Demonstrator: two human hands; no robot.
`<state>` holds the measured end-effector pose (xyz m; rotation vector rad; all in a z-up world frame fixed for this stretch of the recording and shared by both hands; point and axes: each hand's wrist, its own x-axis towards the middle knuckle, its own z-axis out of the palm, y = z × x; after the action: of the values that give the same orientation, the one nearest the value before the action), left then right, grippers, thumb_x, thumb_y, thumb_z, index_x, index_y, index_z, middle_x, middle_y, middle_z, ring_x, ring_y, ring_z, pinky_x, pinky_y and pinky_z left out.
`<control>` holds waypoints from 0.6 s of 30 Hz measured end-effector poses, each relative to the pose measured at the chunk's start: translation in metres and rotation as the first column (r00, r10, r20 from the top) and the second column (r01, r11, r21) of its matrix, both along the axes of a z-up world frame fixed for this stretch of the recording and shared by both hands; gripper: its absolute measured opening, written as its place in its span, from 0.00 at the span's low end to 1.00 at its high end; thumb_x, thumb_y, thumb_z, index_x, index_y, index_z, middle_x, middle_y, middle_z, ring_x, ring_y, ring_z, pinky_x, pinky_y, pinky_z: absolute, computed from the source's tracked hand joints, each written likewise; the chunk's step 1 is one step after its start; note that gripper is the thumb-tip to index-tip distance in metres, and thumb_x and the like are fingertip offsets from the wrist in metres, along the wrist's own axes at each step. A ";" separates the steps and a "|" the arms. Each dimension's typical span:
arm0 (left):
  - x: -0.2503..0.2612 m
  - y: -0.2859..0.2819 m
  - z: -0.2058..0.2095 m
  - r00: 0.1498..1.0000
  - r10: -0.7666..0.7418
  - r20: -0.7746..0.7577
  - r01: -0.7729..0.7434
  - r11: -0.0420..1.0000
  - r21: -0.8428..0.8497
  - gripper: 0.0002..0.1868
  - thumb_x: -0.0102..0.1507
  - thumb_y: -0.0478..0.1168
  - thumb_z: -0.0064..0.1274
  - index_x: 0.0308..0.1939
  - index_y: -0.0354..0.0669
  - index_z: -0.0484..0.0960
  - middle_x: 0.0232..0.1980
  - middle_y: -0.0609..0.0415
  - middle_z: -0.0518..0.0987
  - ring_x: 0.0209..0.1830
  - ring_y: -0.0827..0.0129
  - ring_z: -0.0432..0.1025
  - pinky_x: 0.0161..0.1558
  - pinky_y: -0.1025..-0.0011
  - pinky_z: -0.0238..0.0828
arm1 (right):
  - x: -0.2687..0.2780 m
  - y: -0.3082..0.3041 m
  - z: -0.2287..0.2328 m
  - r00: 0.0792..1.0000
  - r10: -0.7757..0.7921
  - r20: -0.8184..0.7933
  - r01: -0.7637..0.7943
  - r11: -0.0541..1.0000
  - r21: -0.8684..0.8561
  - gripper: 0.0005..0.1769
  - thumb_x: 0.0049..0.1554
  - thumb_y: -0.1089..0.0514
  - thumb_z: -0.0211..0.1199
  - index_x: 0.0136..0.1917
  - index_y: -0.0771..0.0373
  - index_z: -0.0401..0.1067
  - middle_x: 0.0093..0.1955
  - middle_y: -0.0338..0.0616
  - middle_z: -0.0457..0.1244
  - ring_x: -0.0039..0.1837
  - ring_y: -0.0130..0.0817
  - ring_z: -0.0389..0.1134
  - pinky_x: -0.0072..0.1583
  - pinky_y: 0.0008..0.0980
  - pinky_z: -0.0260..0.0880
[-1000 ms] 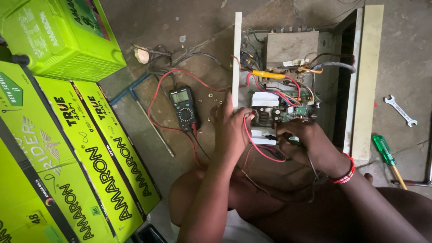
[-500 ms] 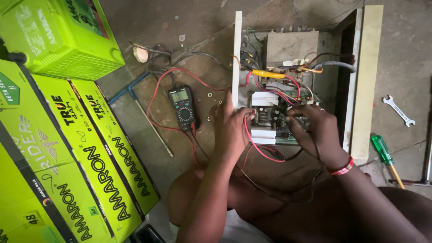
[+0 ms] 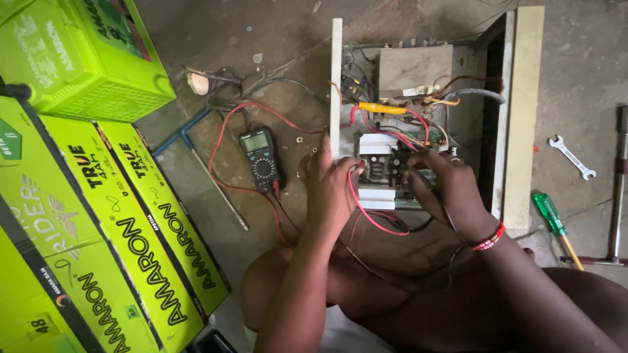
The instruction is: The person sits on the floor and uses a multimeter to test various points on an open electronic circuit board. They repeatedly touch the probes to different components and wires while observing the multimeter display.
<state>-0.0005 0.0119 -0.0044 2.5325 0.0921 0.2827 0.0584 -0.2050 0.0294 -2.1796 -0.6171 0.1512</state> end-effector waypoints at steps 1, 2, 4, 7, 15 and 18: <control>0.000 0.000 0.001 1.000 -0.005 0.013 0.005 1.000 0.000 0.09 0.60 0.40 0.60 0.44 0.44 0.86 0.73 0.39 0.64 0.62 0.49 0.67 0.66 0.50 0.53 | 0.000 -0.001 0.001 0.999 -0.010 -0.036 0.010 1.000 0.005 0.12 0.57 0.62 0.65 0.55 0.65 0.73 0.47 0.54 0.70 0.45 0.50 0.73 0.45 0.39 0.71; 0.000 0.000 0.002 1.000 -0.010 0.027 0.010 1.000 -0.001 0.10 0.60 0.39 0.59 0.44 0.44 0.86 0.73 0.39 0.65 0.63 0.49 0.67 0.66 0.50 0.54 | 0.000 -0.001 0.001 0.997 -0.020 -0.073 0.021 1.000 0.009 0.12 0.57 0.62 0.65 0.55 0.65 0.73 0.46 0.53 0.70 0.43 0.48 0.73 0.44 0.38 0.70; -0.001 0.000 0.004 0.999 0.022 -0.028 -0.023 0.999 -0.033 0.10 0.59 0.38 0.59 0.43 0.44 0.87 0.73 0.40 0.66 0.60 0.46 0.65 0.63 0.53 0.56 | 0.000 0.000 -0.001 0.985 -0.065 -0.159 0.063 0.998 -0.014 0.12 0.57 0.62 0.65 0.54 0.64 0.73 0.46 0.52 0.70 0.39 0.47 0.72 0.42 0.38 0.69; 0.000 -0.001 0.006 1.000 0.018 -0.021 -0.019 0.999 -0.034 0.08 0.59 0.38 0.59 0.41 0.43 0.87 0.72 0.39 0.65 0.58 0.47 0.65 0.61 0.53 0.57 | -0.001 -0.001 -0.003 0.970 -0.117 -0.211 0.110 0.993 -0.046 0.13 0.55 0.61 0.66 0.54 0.64 0.74 0.47 0.51 0.71 0.35 0.46 0.71 0.40 0.38 0.69; 0.001 0.002 0.005 0.999 -0.015 0.047 0.018 0.998 -0.064 0.09 0.57 0.38 0.60 0.41 0.44 0.87 0.73 0.40 0.65 0.59 0.49 0.68 0.63 0.53 0.55 | -0.003 -0.004 0.000 0.999 -0.047 -0.028 0.048 0.997 0.060 0.10 0.55 0.63 0.66 0.52 0.63 0.75 0.47 0.51 0.71 0.49 0.46 0.75 0.49 0.35 0.73; 0.000 0.003 0.005 1.000 -0.004 0.022 0.006 0.997 -0.079 0.07 0.59 0.38 0.60 0.41 0.44 0.87 0.73 0.42 0.66 0.58 0.51 0.69 0.64 0.53 0.56 | -0.004 -0.002 0.001 0.999 -0.026 0.020 0.026 0.999 0.044 0.10 0.54 0.64 0.66 0.51 0.64 0.75 0.46 0.51 0.71 0.48 0.46 0.74 0.49 0.34 0.72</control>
<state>-0.0003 0.0146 0.0002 2.4501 0.0863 0.2991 0.0546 -0.2074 0.0302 -2.1479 -0.5978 0.1010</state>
